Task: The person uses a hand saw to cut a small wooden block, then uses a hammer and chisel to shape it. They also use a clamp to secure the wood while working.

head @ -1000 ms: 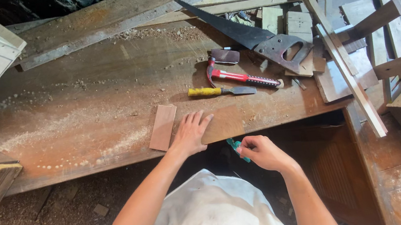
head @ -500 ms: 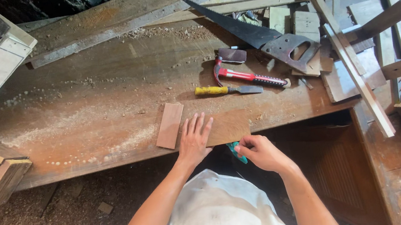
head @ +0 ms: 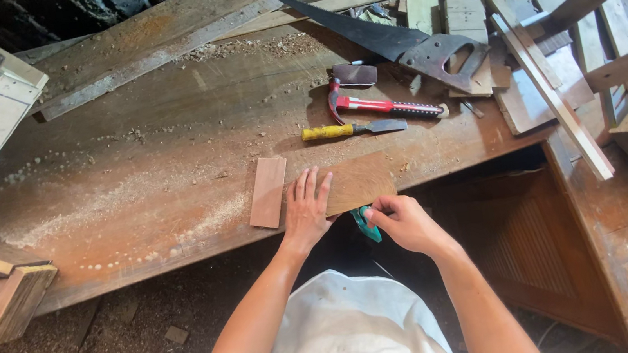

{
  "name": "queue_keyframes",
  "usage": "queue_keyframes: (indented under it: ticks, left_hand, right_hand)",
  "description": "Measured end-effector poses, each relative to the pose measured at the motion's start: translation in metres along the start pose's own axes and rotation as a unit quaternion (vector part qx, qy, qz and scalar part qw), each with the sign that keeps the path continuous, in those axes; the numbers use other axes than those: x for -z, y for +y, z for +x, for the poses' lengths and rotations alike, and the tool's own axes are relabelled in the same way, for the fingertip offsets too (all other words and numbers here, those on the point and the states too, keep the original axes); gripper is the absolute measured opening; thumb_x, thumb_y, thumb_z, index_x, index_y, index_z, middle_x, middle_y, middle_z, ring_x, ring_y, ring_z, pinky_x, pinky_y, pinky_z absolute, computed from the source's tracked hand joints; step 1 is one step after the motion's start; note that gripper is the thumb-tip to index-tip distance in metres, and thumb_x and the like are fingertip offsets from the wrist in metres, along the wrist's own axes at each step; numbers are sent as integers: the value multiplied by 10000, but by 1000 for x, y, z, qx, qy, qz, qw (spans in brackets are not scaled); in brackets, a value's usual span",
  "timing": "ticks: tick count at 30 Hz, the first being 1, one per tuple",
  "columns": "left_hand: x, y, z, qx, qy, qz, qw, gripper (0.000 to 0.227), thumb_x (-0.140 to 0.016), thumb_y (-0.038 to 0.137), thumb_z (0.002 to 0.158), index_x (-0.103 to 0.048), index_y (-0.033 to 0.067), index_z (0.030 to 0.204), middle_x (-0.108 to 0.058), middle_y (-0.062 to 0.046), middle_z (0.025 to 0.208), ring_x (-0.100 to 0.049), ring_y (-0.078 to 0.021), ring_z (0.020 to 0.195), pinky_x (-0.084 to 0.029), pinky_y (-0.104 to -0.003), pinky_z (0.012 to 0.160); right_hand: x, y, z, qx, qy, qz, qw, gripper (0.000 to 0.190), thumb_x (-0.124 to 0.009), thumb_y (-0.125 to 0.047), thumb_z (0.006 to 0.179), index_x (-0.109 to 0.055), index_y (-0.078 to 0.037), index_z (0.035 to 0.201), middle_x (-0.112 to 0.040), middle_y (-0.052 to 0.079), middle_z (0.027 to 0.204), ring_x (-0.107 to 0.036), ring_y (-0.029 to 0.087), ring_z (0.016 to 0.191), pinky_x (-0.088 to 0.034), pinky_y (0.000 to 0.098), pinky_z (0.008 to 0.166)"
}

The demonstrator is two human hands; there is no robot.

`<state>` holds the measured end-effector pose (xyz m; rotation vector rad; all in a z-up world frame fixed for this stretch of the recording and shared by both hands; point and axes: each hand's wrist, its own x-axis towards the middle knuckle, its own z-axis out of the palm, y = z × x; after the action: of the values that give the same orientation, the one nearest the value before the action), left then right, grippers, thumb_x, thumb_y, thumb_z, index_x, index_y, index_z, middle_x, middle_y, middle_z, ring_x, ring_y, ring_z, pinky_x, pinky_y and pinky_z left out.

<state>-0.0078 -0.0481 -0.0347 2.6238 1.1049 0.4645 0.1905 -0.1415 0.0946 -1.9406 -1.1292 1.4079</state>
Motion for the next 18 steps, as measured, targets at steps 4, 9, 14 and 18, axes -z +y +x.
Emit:
queue_keyframes:
  ticks: [4,9,14,18]
  left_hand:
    - [1,2,-1,-1,6,-7,1000,995,-929,388,617,-468,97,1449,-419,-198,1516,-369,-365,1441,-319,-537,1147]
    - [9,8,1,10,12,-7,1000,988,-944,331,600,-468,85,1430,-416,-192,1518,-367,-357,1444,-321,-538,1159]
    - [24,18,3,27,15,1,1000,1070,-937,317,584,-431,79,1496,-391,-186,1534,-349,-352,1446,-297,-542,1168]
    - [9,39,-39,124,183,-111,969,866,-847,270,637,-469,20,1375,-469,-235,1412,-426,-403,1318,-324,-554,1087]
  right_hand:
    - [1,-1,-3,11,10,28,1000,272,-654,-238,965,-675,14,865,-698,20,738,-592,49,638,-492,252,579]
    - [7,-4,-1,-11,-1,37,999,272,-644,-271,964,-667,-10,888,-695,29,719,-561,72,543,-463,262,498]
    - [13,1,11,-44,-87,50,994,331,-566,-339,1024,-619,-40,893,-575,56,599,-516,105,448,-393,266,407]
    - [26,7,23,-10,-165,86,982,312,-527,-314,1044,-575,-35,912,-593,15,703,-573,94,492,-451,257,421]
